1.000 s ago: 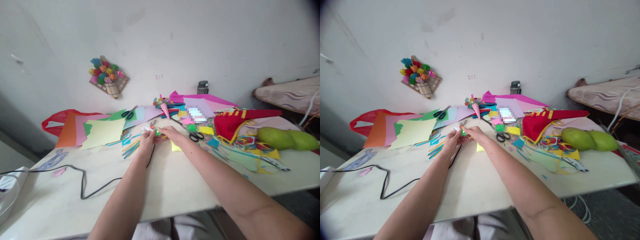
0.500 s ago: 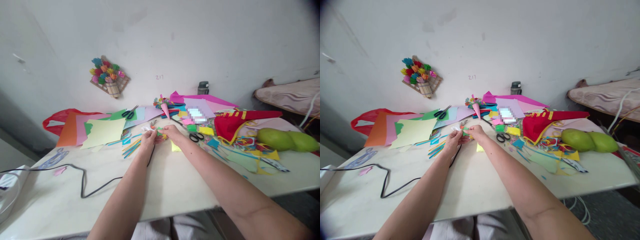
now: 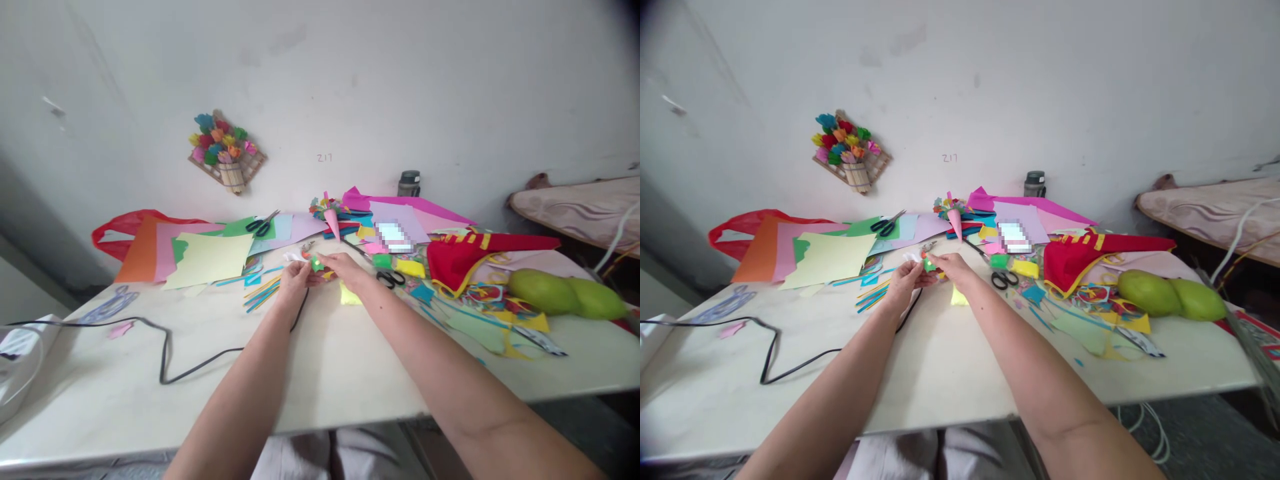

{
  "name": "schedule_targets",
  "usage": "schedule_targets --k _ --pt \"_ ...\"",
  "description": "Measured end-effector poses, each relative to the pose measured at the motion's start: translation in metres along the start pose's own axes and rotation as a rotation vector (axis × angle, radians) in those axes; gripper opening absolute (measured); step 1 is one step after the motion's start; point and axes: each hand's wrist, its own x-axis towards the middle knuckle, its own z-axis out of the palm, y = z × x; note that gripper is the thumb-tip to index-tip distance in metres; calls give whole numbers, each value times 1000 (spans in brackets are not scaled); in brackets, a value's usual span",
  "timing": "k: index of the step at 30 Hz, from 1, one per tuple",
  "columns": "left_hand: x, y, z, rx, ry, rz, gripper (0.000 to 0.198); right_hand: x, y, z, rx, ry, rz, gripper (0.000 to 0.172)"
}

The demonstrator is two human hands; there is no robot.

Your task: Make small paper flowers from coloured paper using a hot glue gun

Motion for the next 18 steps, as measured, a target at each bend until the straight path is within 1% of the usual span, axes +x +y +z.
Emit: schedule_targets --k 3,8,14,18 --pt "2 -2 0 4 17 14 34 1 -1 -3 17 -5 1 37" --pt "2 -4 1 15 40 34 33 6 4 -6 -3 18 -45 29" --pt "-3 -1 2 10 -7 13 34 9 9 -4 -24 81 -65 26" --pt "-3 0 1 25 -12 25 35 6 6 -4 -35 52 -63 26"
